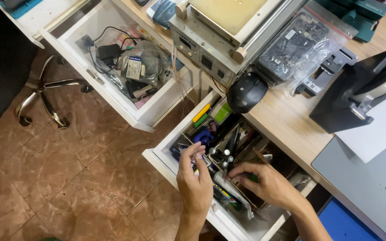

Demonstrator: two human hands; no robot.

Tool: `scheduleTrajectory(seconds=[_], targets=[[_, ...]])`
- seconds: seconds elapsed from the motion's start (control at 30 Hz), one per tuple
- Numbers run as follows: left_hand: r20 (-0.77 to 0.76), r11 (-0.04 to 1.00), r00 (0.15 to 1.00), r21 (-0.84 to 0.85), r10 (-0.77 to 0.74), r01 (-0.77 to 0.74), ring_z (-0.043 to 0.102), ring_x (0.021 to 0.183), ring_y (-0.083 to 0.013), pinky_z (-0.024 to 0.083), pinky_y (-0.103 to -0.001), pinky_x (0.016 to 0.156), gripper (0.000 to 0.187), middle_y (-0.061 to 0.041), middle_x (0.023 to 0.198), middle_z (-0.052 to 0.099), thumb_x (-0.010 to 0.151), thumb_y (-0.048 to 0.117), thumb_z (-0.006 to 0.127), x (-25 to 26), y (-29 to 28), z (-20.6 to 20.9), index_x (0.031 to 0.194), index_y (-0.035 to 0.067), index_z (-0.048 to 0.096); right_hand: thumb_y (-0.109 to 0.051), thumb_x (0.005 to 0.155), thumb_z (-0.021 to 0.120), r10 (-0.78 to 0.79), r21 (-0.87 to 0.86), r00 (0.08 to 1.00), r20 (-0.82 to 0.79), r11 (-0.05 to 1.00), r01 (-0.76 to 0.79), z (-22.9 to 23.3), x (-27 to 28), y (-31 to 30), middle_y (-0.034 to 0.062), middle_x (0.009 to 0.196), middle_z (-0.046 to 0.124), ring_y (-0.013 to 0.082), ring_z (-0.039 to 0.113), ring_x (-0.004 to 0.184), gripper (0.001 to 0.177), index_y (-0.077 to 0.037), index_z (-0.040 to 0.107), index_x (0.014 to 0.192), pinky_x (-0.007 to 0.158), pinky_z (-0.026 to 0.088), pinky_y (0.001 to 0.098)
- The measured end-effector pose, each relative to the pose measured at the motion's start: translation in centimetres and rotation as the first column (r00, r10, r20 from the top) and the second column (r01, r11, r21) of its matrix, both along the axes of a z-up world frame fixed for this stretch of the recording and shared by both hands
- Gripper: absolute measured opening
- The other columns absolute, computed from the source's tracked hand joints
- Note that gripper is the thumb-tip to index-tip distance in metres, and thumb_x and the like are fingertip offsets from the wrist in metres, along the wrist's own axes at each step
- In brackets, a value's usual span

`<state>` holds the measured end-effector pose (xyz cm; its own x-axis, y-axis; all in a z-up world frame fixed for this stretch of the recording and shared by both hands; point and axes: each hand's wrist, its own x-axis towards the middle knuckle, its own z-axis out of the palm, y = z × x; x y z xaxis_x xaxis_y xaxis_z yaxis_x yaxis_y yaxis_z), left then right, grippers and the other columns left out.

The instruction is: The person uses a screwdriver to remove screws from the back of a smartphone, detaches the back cover, and manipulates internal components. They then open a drawer to retrieve a small tool and continue working on the device.

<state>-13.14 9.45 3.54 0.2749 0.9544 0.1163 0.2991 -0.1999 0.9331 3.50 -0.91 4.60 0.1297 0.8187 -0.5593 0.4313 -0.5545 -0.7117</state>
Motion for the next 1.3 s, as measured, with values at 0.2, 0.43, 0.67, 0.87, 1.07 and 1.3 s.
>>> scheduleTrajectory(seconds=[0.2, 0.43, 0.67, 0.87, 1.07, 1.3], targets=[[0.004, 0.998, 1.000, -0.065, 0.009, -0.009, 0.077, 0.102, -0.0192, 0.061, -0.033, 0.092, 0.028, -0.009, 0.114, 0.079, 0.104, 0.006, 0.047, -0.1, -0.3, 0.2, 0.124, 0.006, 0.066, -0.020, 0.098, 0.060, -0.055, 0.013, 0.889, 0.455, 0.998, 0.055, -2.8, 0.5, 0.6, -0.0012, 0.128, 0.077, 0.0240, 0.081, 0.097, 0.031, -0.024, 0.073, 0.126, 0.099, 0.061, 0.0440], [0.014, 1.000, 1.000, -0.007, 0.001, -0.001, 0.077, 0.097, -0.0210, 0.062, -0.034, 0.090, 0.027, -0.011, 0.112, 0.078, 0.104, 0.004, 0.048, -0.1, -0.5, 0.4, 0.125, 0.003, 0.065, 0.003, 0.084, 0.059, -0.083, -0.541, -0.870, 0.486, 0.753, -0.375, -16.3, 4.9, 3.7, -0.0058, 0.064, 0.046, 0.0058, 0.041, 0.052, 0.025, -0.014, 0.055, 0.066, 0.040, 0.039, 0.0238], [0.007, 0.999, 1.000, -0.034, -0.004, 0.004, 0.077, 0.097, -0.0216, 0.062, -0.034, 0.087, 0.027, -0.011, 0.113, 0.078, 0.103, 0.006, 0.051, -0.2, -0.5, 0.7, 0.126, 0.004, 0.065, -0.051, 0.101, 0.054, -0.148, -0.359, 0.852, 0.502, 0.861, 0.361, -10.5, 2.2, 9.5, 0.0185, 0.146, 0.059, 0.0394, 0.060, 0.132, 0.062, -0.008, 0.049, 0.145, 0.104, 0.053, 0.0487], [-0.001, 1.000, 1.000, -0.012, 0.001, -0.001, 0.075, 0.097, -0.0229, 0.062, -0.034, 0.086, 0.028, -0.012, 0.113, 0.077, 0.102, 0.005, 0.055, -0.4, -0.5, 0.5, 0.128, 0.003, 0.064, -0.069, 0.097, 0.063, -0.072, 0.077, 0.167, 0.983, 0.997, -0.020, -14.9, 2.0, 5.2, 0.0104, 0.095, 0.057, 0.0252, 0.055, 0.083, 0.066, -0.005, 0.062, 0.110, 0.062, 0.045, 0.0387], [-0.016, 0.999, 1.000, -0.040, 0.000, -0.001, 0.075, 0.096, -0.0219, 0.062, -0.034, 0.086, 0.028, -0.011, 0.113, 0.078, 0.102, 0.007, 0.056, -0.3, -0.3, 0.7, 0.128, 0.004, 0.064, -0.049, 0.099, 0.065, -0.183, 0.211, 0.209, 0.960, 0.971, -0.116, -12.7, 1.7, 3.5, 0.0116, 0.071, 0.062, 0.0285, 0.061, 0.057, 0.045, -0.004, 0.061, 0.102, 0.042, 0.044, 0.0390], [-0.015, 1.000, 1.000, -0.025, 0.004, -0.005, 0.075, 0.096, -0.0214, 0.062, -0.034, 0.087, 0.027, -0.011, 0.112, 0.078, 0.101, 0.005, 0.056, -0.2, -0.3, 0.6, 0.127, 0.004, 0.064, -0.016, 0.102, 0.058, -0.288, 0.198, 0.763, 0.578, 0.957, 0.211, -4.8, 0.9, 0.9, 0.0268, 0.078, 0.071, 0.0511, 0.068, 0.073, 0.039, -0.007, 0.051, 0.139, 0.061, 0.053, 0.0567]])
